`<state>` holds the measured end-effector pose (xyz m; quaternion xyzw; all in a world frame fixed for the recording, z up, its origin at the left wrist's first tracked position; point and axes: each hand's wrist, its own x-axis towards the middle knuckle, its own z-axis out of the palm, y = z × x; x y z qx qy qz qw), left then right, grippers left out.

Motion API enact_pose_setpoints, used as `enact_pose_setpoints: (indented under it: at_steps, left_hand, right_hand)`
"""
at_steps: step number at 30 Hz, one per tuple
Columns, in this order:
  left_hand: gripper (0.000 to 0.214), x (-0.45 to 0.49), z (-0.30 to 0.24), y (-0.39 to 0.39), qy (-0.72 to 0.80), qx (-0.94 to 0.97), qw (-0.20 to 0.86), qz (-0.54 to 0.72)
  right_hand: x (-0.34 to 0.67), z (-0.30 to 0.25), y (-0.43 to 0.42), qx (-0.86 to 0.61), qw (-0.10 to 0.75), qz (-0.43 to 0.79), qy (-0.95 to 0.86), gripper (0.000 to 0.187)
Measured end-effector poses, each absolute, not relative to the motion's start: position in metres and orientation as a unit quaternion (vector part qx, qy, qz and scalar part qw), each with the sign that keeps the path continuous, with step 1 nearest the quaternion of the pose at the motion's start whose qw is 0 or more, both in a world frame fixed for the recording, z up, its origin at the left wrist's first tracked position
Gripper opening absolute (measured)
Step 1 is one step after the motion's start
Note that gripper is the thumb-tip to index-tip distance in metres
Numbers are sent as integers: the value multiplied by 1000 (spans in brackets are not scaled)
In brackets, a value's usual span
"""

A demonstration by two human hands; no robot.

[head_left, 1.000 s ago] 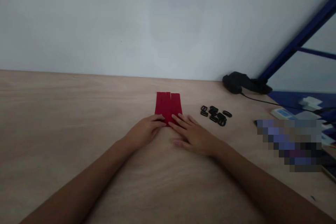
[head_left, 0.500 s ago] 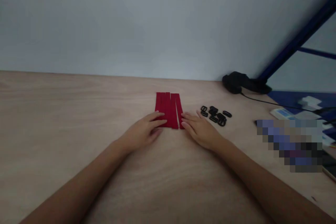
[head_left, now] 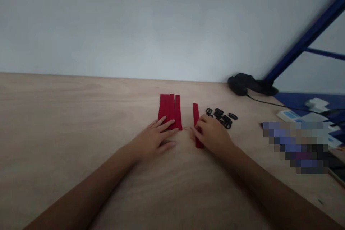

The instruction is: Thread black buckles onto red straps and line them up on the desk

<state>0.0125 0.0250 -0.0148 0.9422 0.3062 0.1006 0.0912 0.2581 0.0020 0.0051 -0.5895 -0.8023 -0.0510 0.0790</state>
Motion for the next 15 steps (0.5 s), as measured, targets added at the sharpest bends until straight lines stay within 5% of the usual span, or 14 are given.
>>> enact_pose_setpoints:
  at_steps: [4, 8, 15]
  left_hand:
    - [52, 11, -9, 25, 326, 930, 96, 139]
    - [41, 11, -4, 24, 345, 913, 91, 196]
    - [31, 16, 4, 8, 282, 918, 146, 237]
  right_hand:
    - [258, 12, -3, -581, 59, -37, -811, 25]
    - [259, 18, -11, -597, -6, 7, -802, 42]
    - [260, 17, -16, -649, 13, 65, -758, 26]
